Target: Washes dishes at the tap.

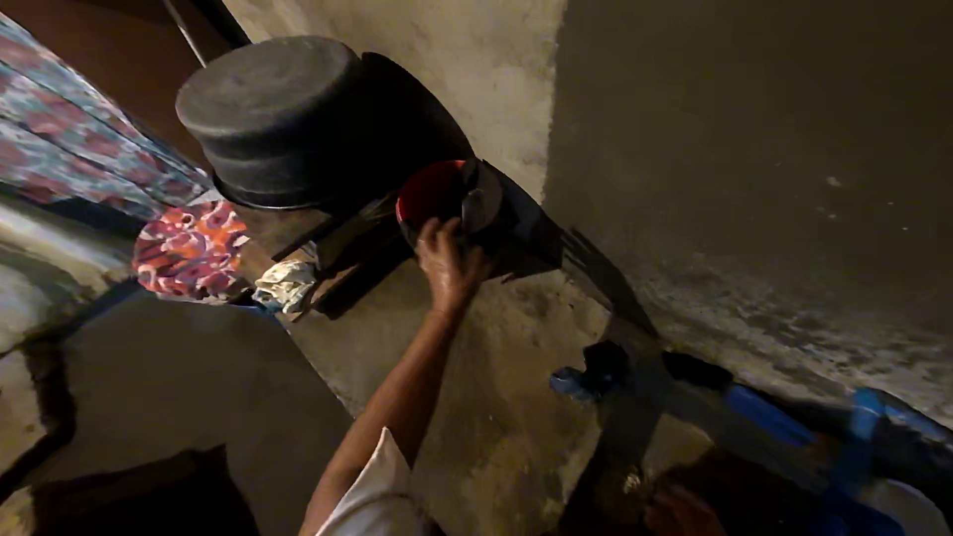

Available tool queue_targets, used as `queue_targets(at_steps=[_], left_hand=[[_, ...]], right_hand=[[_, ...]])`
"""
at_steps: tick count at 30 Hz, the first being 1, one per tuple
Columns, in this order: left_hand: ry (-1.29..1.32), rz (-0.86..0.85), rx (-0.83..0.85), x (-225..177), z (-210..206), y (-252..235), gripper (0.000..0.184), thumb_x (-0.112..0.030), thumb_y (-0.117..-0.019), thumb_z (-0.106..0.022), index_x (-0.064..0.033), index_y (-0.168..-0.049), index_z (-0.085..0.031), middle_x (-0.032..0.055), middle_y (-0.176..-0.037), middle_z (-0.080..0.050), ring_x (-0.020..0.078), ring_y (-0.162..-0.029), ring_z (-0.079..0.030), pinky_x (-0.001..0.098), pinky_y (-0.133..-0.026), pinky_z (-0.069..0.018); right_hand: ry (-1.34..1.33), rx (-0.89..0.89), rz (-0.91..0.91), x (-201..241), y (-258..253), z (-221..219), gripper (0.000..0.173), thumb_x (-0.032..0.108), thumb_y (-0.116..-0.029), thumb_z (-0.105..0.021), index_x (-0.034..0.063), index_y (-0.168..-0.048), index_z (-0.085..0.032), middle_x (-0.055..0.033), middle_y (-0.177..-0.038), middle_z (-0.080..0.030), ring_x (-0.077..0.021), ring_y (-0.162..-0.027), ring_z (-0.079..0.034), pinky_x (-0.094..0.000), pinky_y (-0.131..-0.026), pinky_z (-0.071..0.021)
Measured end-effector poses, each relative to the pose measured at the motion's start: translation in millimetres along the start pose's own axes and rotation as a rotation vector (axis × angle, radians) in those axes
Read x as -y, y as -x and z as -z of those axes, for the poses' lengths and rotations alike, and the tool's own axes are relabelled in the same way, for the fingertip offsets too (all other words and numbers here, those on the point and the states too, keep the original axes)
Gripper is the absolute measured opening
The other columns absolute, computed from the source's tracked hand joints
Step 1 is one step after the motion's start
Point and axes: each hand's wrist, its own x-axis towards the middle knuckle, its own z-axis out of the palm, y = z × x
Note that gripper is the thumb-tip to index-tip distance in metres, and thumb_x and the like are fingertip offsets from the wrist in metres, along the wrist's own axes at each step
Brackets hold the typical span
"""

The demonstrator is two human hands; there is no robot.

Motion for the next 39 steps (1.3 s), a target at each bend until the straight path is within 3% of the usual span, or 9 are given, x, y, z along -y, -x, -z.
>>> queue_targets(at_steps=[4, 7, 10, 15, 18, 21, 24, 35, 39], left_hand=[[0.070, 0.307, -0.111, 59.6, 49.0, -76.5, 0.067, -0.027, -0.0919, -0.073, 0.0021, -0.146, -0.046, 0.0326, -0.151, -0.039, 0.0452, -0.139, -0.042, 0.0551, -0.112, -0.0405], [0.200, 0.551, 0.082, 96.9, 50.8, -105.2, 0.084, -0.035, -0.0891, -0.079, -0.0023, -0.153, -0.035, 0.0343, -0.151, -0.037, 0.0474, -0.135, -0.046, 0.0605, -0.106, -0.0452], [0.264, 0.611, 0.217, 109.9, 34.2, -103.6, 0.076, -0.022, -0.0922, -0.071, -0.0083, -0.156, -0.031, 0.0321, -0.145, -0.047, 0.0465, -0.127, -0.054, 0.0631, -0.098, -0.0502], [0.425, 0.661, 0.159, 91.8, 31.4, -64.6, 0.085, -0.008, -0.0886, -0.070, -0.0069, -0.156, -0.018, 0.0273, -0.133, -0.056, 0.0378, -0.112, -0.065, 0.0562, -0.088, -0.0566], [0.520, 0.625, 0.142, 90.4, 38.8, -31.3, 0.089, -0.006, -0.0857, -0.069, -0.0046, -0.157, -0.016, 0.0242, -0.140, -0.052, 0.0292, -0.120, -0.062, 0.0466, -0.096, -0.0554], [0.552, 0.599, 0.152, 86.7, 47.4, -1.7, 0.092, -0.007, -0.0830, -0.070, -0.0009, -0.157, -0.016, 0.0251, -0.146, -0.047, 0.0260, -0.128, -0.057, 0.0409, -0.103, -0.0524], [0.597, 0.618, 0.135, 85.3, 46.9, 13.7, 0.094, -0.009, -0.0804, -0.070, 0.0018, -0.156, -0.015, 0.0256, -0.141, -0.050, 0.0241, -0.122, -0.060, 0.0375, -0.099, -0.0538], [0.646, 0.625, 0.065, 87.7, 39.4, 18.6, 0.091, -0.017, -0.0819, -0.073, -0.0009, -0.156, -0.021, 0.0222, -0.131, -0.057, 0.0213, -0.111, -0.064, 0.0358, -0.093, -0.0559], [0.641, 0.626, 0.079, 88.3, 38.6, 17.4, 0.091, -0.017, -0.0840, -0.072, -0.0018, -0.157, -0.020, 0.0219, -0.127, -0.058, 0.0212, -0.106, -0.065, 0.0360, -0.090, -0.0568]], right_hand=[[0.165, 0.180, 0.441, 63.9, -7.9, -122.2, 0.029, 0.010, -0.1030, -0.054, -0.0120, -0.121, -0.061, -0.0153, -0.104, -0.070, -0.0119, -0.088, -0.070, -0.0294, -0.081, -0.0602], [0.184, 0.257, 0.991, 126.9, -34.6, -228.6, 0.024, 0.006, -0.0995, -0.057, -0.0129, -0.109, -0.068, -0.0174, -0.103, -0.073, -0.0103, -0.095, -0.071, -0.0246, -0.088, -0.0586], [0.235, 0.293, 1.184, 190.5, -48.2, -316.7, 0.019, 0.003, -0.0977, -0.059, -0.0088, -0.106, -0.071, -0.0188, -0.106, -0.070, -0.0173, -0.098, -0.069, -0.0286, -0.088, -0.0587], [0.777, 0.468, 0.561, 262.1, -70.7, -428.7, 0.032, 0.014, -0.1029, -0.058, -0.0025, -0.129, -0.065, -0.0227, -0.124, -0.066, -0.0333, -0.114, -0.065, -0.0504, -0.100, -0.0516], [1.069, 0.558, 0.234, 246.3, -102.6, -481.7, 0.042, 0.025, -0.0990, -0.068, -0.0046, -0.127, -0.060, -0.0234, -0.111, -0.063, -0.0315, -0.091, -0.062, -0.0508, -0.082, -0.0526], [1.307, 0.536, 0.165, 224.6, -106.9, -504.9, 0.050, 0.028, -0.0980, -0.067, -0.0069, -0.132, -0.059, -0.0292, -0.135, -0.058, -0.0409, -0.125, -0.058, -0.0595, -0.103, -0.0467], [1.378, 0.390, 0.164, 198.9, -106.0, -516.1, 0.066, 0.029, -0.0951, -0.071, -0.0073, -0.144, -0.047, -0.0279, -0.144, -0.053, -0.0414, -0.133, -0.053, -0.0592, -0.108, -0.0441], [1.104, 0.400, 0.439, 229.9, -103.7, -459.7, 0.049, 0.019, -0.0891, -0.076, 0.0015, -0.133, -0.061, -0.0253, -0.119, -0.068, -0.0422, -0.111, -0.066, -0.0651, -0.095, -0.0505], [0.576, 0.271, 0.606, 275.3, -80.2, -405.2, 0.036, 0.012, -0.0921, -0.068, -0.0016, -0.125, -0.060, -0.0167, -0.103, -0.069, -0.0256, -0.087, -0.071, -0.0478, -0.079, -0.0614]])
